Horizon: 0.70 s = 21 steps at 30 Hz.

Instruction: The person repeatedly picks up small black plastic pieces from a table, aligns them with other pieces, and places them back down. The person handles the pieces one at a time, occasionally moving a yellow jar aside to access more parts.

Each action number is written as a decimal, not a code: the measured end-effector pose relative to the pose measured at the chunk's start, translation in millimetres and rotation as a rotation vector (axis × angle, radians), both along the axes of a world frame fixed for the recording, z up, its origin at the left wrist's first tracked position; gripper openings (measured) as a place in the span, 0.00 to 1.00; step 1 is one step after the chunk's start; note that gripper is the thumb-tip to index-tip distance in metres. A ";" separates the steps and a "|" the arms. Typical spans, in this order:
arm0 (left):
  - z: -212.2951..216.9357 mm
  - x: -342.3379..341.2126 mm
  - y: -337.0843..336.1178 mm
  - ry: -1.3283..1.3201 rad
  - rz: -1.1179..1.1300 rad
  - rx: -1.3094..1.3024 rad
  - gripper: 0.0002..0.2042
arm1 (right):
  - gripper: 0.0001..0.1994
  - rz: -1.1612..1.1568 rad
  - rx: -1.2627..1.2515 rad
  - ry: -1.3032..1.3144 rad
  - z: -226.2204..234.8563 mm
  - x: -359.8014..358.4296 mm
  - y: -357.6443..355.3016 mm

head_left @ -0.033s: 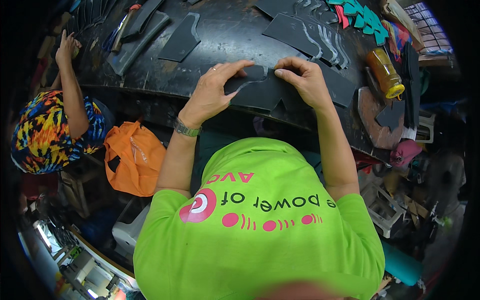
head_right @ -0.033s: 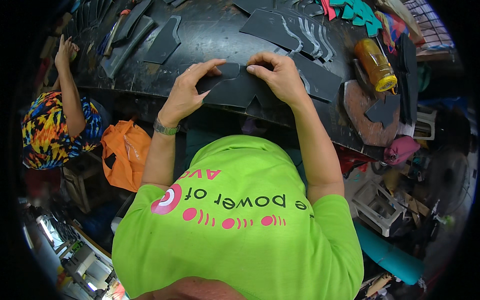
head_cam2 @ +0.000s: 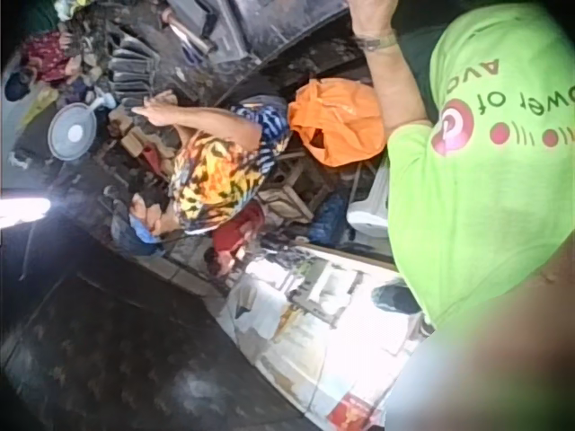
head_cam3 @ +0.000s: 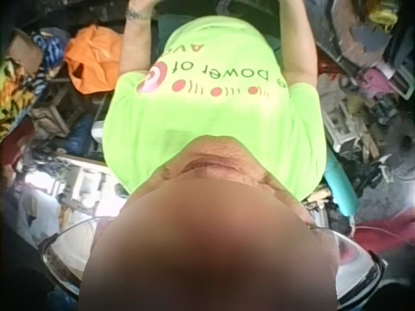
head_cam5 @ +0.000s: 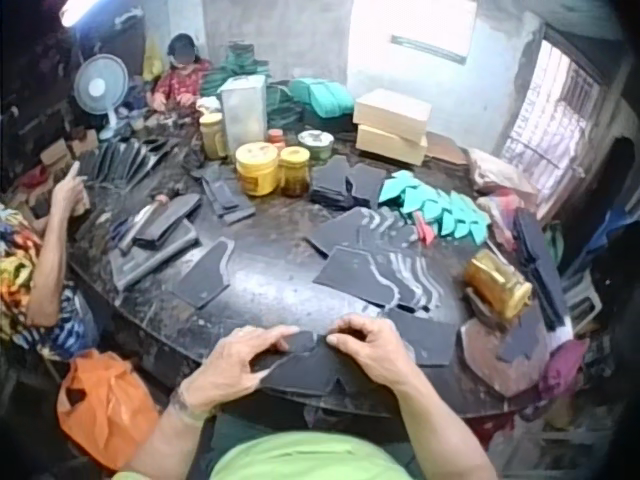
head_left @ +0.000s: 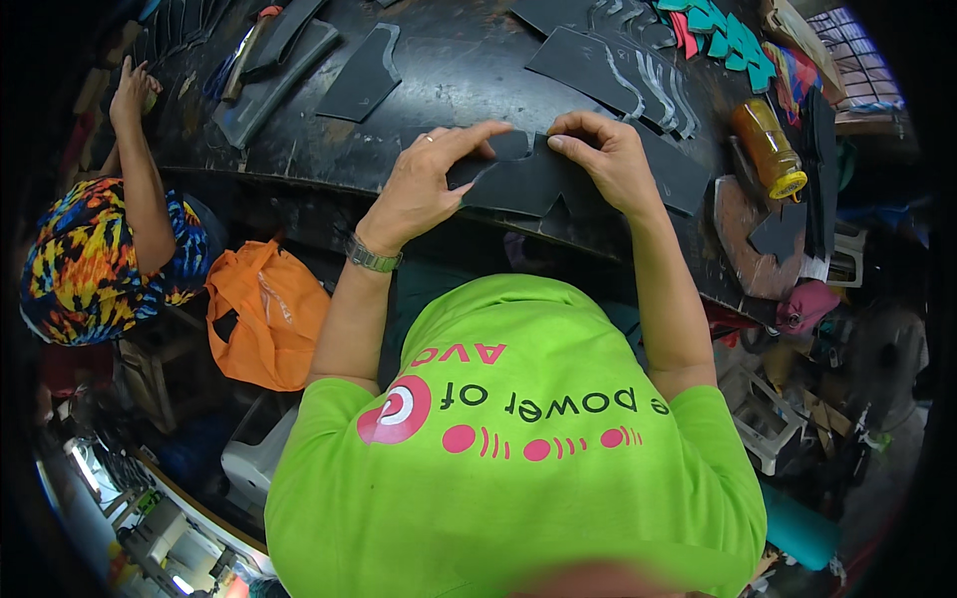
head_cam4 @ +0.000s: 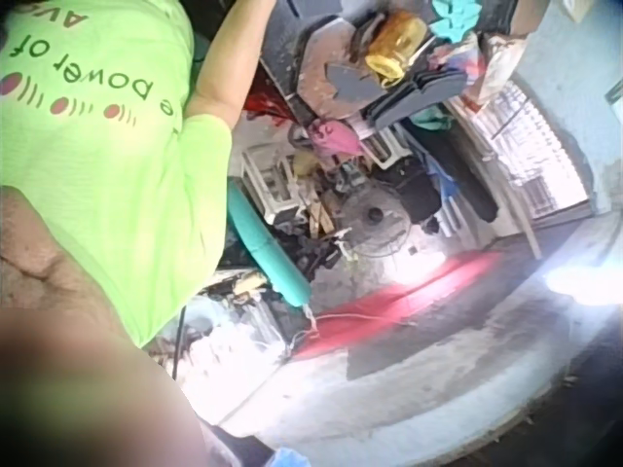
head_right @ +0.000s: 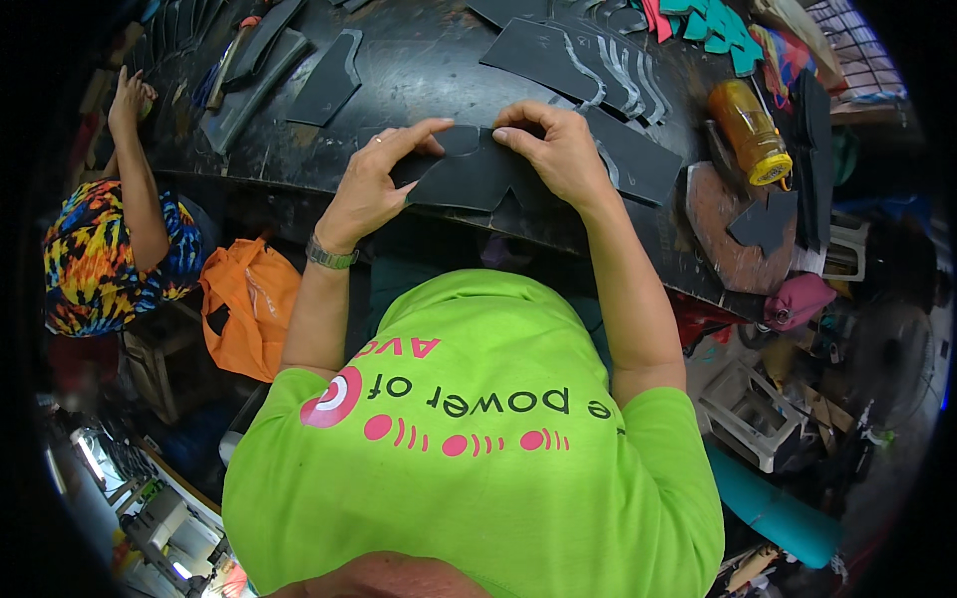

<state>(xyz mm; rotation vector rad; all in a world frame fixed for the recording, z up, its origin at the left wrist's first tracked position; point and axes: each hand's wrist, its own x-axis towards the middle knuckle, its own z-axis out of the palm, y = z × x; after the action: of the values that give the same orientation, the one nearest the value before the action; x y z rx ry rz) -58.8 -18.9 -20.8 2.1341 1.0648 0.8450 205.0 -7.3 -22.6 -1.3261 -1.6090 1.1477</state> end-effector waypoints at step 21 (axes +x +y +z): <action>-19.1 -3.3 -0.5 0.021 -0.001 0.182 0.17 | 0.07 -0.044 0.181 -0.337 -0.8 -18.9 4.4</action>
<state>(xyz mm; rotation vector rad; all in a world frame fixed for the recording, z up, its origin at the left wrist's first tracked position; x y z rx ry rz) -62.1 -19.5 -39.9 2.2977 1.0317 0.9524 186.1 -2.9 -23.4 -1.4825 -1.8630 0.7584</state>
